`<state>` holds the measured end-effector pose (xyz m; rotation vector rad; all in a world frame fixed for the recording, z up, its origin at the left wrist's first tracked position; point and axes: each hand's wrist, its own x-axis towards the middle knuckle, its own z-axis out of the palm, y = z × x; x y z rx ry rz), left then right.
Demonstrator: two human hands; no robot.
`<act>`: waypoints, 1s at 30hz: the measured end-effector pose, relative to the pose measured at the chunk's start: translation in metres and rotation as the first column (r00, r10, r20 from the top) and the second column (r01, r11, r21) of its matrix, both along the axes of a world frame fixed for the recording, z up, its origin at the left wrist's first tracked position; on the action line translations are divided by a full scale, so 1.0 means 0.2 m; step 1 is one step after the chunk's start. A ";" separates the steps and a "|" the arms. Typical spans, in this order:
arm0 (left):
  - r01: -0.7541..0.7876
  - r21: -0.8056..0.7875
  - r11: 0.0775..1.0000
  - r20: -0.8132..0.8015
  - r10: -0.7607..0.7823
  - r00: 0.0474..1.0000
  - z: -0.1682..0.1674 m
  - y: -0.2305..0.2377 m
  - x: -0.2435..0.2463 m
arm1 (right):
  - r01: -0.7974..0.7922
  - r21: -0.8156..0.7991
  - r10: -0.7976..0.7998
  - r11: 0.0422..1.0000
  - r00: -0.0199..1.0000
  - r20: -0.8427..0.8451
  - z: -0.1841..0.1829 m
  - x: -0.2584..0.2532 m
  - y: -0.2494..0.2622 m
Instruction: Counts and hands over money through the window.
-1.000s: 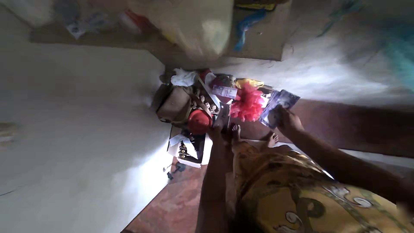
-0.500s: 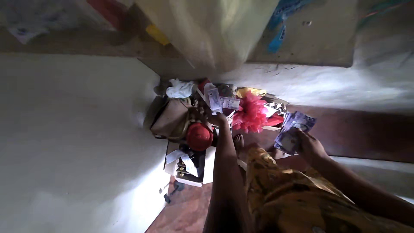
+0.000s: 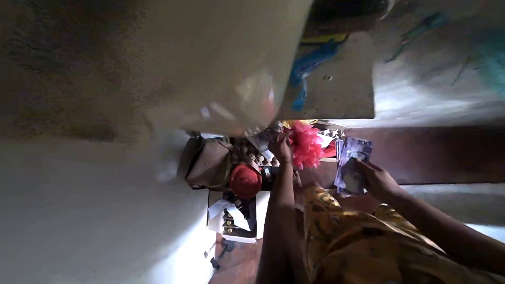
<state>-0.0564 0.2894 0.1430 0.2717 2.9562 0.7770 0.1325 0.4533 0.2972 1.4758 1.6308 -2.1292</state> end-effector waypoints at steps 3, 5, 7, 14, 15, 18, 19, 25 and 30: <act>0.081 0.221 0.972 -0.084 -0.063 0.994 0.17 -0.04 0.12 | -0.056 -0.037 0.056 0.998 0.998 -0.012 0.09 -0.04 0.03; 0.163 0.387 0.908 -0.079 -0.143 0.987 0.33 -0.03 0.24 | -0.073 -0.103 0.067 0.992 0.996 -0.060 0.15 -0.07 0.05; 0.215 0.501 0.838 -0.018 -0.238 0.971 0.50 -0.03 0.37 | -0.045 -0.193 0.022 0.980 0.992 -0.123 0.20 -0.10 0.06; 0.563 0.558 0.609 -0.282 -0.498 0.820 0.84 0.05 0.60 | -0.045 -0.335 -0.033 0.941 0.974 -0.223 0.36 -0.12 0.13; 0.592 0.557 0.582 -0.317 -0.510 0.799 0.87 0.06 0.61 | -0.069 -0.291 -0.004 0.954 0.970 -0.242 0.37 -0.12 0.15; 0.482 0.703 0.523 -0.273 -0.428 0.862 0.94 0.09 0.63 | -0.185 -0.069 0.157 0.980 0.941 -0.299 0.44 -0.10 0.21; 0.312 0.803 0.507 -0.135 -0.354 0.925 0.99 0.13 0.64 | -0.244 0.008 0.234 0.970 0.917 -0.323 0.47 -0.08 0.25; -0.319 0.795 0.516 0.561 -0.426 0.710 1.37 0.42 0.55 | -0.466 0.293 0.543 0.835 0.786 -0.296 0.79 0.02 0.39; -0.249 0.878 0.409 0.374 -0.261 0.890 1.45 0.60 0.59 | -0.295 0.413 0.449 0.862 0.823 -0.348 0.89 0.12 0.48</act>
